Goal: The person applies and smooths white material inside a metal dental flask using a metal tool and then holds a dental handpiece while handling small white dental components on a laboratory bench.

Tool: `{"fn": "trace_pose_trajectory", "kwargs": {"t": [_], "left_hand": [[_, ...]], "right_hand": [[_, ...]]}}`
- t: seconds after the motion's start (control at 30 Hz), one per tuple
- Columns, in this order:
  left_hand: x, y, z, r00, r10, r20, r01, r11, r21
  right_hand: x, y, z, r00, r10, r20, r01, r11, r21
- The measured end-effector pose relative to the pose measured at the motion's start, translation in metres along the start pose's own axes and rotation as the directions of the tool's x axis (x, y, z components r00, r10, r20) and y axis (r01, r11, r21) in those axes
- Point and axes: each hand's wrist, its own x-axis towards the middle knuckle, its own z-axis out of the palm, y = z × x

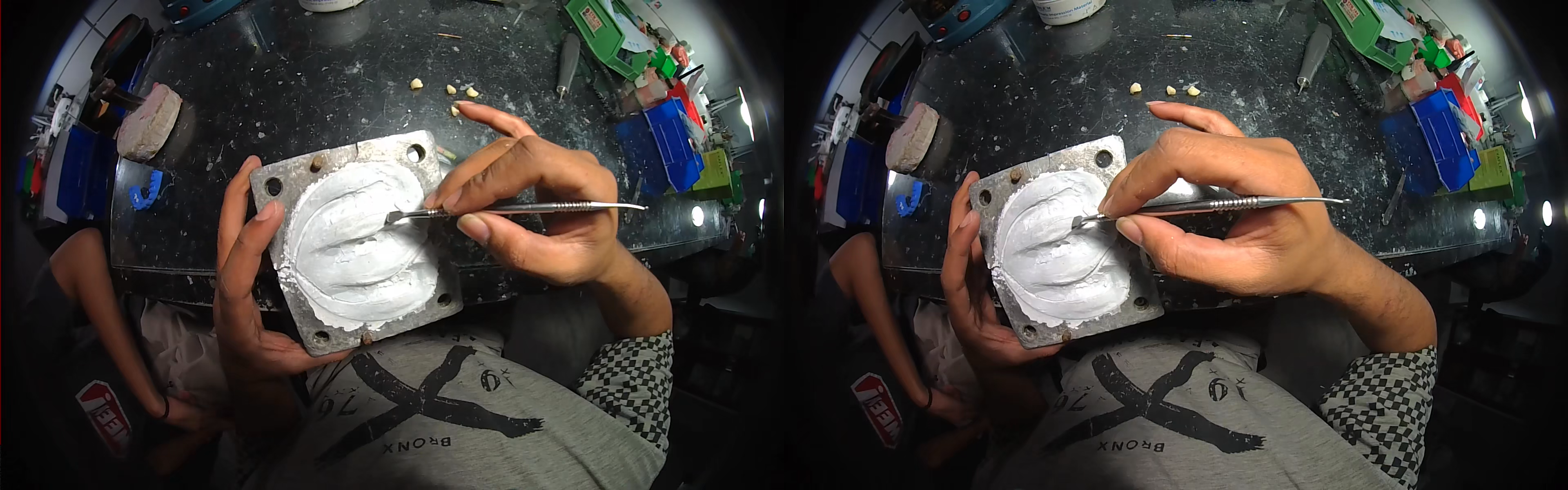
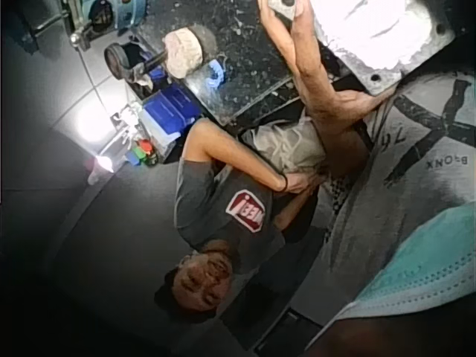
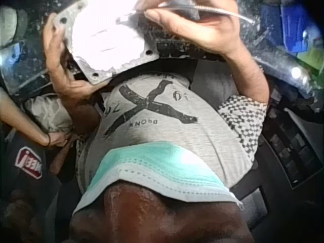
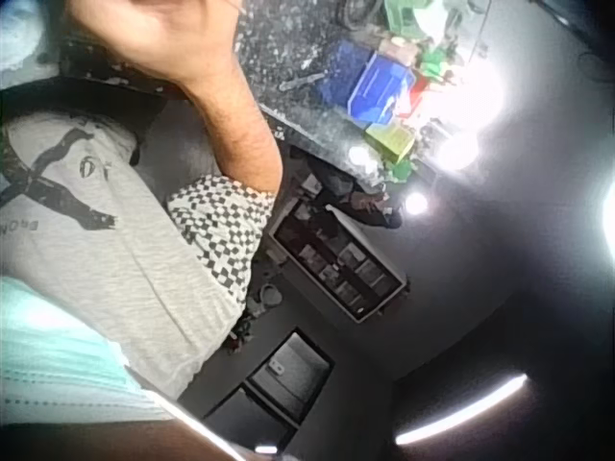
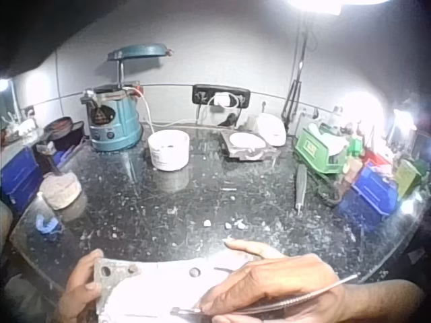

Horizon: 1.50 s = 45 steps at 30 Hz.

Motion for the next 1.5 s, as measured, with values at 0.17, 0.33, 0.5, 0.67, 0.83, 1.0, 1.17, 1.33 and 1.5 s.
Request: {"fn": "trace_pose_trajectory", "kwargs": {"t": [0.17,0.33,0.5,0.67,0.83,1.0,1.17,1.33,1.5], "left_hand": [[0.000,0.000,0.000,1.000,0.005,-0.001,-0.005,1.000,0.025],[-0.001,-0.001,-0.001,1.000,-0.001,0.001,0.001,1.000,0.024],[-0.004,-0.003,-0.003,0.999,-0.017,0.036,0.017,1.000,0.007],[-0.005,-0.002,-0.004,0.996,-0.045,0.077,0.046,0.999,-0.013],[-0.005,-0.003,0.004,1.000,-0.022,-0.013,0.022,1.000,-0.006],[-0.004,-0.004,0.006,0.999,-0.017,-0.041,0.017,1.000,-0.003],[-0.008,-0.003,0.003,0.999,-0.032,-0.033,0.031,0.999,-0.024],[-0.007,-0.002,0.006,0.997,-0.050,-0.051,0.050,0.999,-0.010],[-0.010,-0.002,0.004,0.997,-0.056,-0.056,0.055,0.998,-0.011]], "right_hand": [[-0.001,-0.001,0.000,1.000,0.004,0.020,-0.004,1.000,-0.020],[0.002,-0.002,-0.006,1.000,-0.020,0.012,0.020,0.999,-0.041],[-0.004,-0.002,-0.018,1.000,-0.001,-0.001,0.001,0.997,-0.083],[-0.010,0.000,-0.014,0.998,0.060,-0.024,-0.061,0.997,-0.045],[-0.017,0.008,-0.008,0.993,0.106,-0.059,-0.103,0.993,0.054],[-0.017,0.006,-0.012,0.998,0.062,-0.003,-0.062,0.998,-0.007],[-0.015,0.003,-0.014,0.996,0.086,0.030,-0.086,0.996,0.026],[-0.011,-0.002,-0.019,0.993,0.104,0.060,-0.103,0.995,-0.013],[0.000,0.000,-0.024,0.916,0.382,0.121,-0.398,0.900,0.179]]}}
